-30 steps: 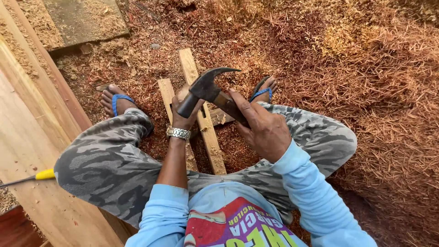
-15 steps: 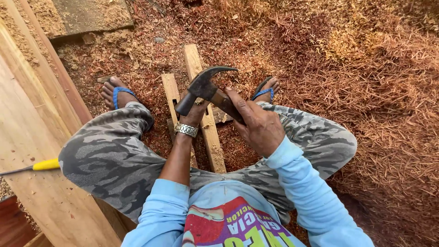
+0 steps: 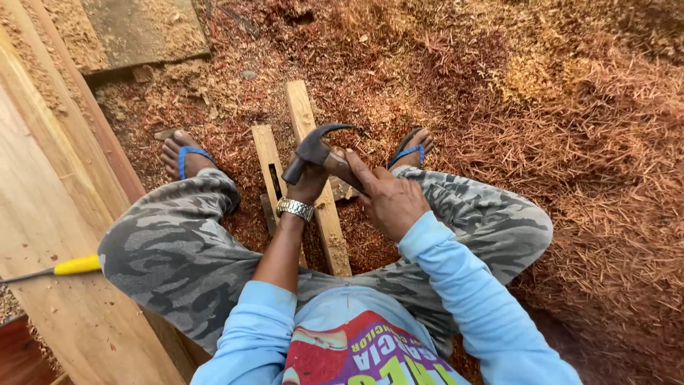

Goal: Use a hammer and chisel to carve out mortise slots in wooden furniture components.

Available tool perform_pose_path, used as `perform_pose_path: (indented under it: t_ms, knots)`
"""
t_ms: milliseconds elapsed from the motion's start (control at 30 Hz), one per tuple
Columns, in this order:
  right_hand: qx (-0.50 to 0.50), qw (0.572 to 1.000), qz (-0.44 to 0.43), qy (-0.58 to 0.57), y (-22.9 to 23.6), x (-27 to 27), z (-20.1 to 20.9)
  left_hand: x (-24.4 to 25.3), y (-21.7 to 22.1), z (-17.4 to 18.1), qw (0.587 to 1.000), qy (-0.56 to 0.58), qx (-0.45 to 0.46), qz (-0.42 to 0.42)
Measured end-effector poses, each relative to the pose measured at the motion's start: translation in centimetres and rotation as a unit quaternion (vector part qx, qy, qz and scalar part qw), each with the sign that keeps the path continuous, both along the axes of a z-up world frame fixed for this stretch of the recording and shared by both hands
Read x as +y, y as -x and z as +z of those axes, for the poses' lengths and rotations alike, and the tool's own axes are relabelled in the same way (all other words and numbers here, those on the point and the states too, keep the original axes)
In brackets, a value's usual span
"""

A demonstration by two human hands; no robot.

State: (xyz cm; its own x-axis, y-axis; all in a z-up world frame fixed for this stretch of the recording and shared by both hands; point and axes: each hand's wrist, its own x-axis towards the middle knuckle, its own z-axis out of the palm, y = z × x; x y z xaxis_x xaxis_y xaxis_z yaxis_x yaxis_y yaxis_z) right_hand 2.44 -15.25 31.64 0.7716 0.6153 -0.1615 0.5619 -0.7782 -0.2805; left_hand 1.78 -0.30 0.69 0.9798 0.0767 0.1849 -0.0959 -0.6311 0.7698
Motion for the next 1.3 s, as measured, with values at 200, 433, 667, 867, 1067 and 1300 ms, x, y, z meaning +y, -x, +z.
perform_pose_path:
  t_ms: [200,433,667,867,1067,1300]
  knots:
    - [-0.029,0.994,-0.018,-0.108,1.5,-0.9,-0.3,-1.9,0.2,1.9,0.982,0.033,0.187,0.007]
    - [-0.007,0.999,-0.028,-0.041,0.4,-0.9,0.7,-0.3,-0.6,2.0,0.952,0.306,0.019,-0.003]
    - [-0.038,0.977,-0.051,-0.203,2.0,-2.2,-5.4,1.5,-0.2,11.1,0.857,0.509,0.086,0.005]
    - [0.035,0.991,-0.076,-0.101,2.1,-2.4,-2.6,3.9,-2.7,7.8,0.945,0.270,0.076,0.169]
    - [0.029,0.965,-0.138,-0.223,3.4,-3.6,-3.1,1.9,-0.2,10.2,0.847,0.424,0.215,0.240]
    - [-0.030,0.965,-0.097,-0.243,3.7,-3.5,0.3,6.0,1.6,14.2,0.888,0.445,-0.017,0.112]
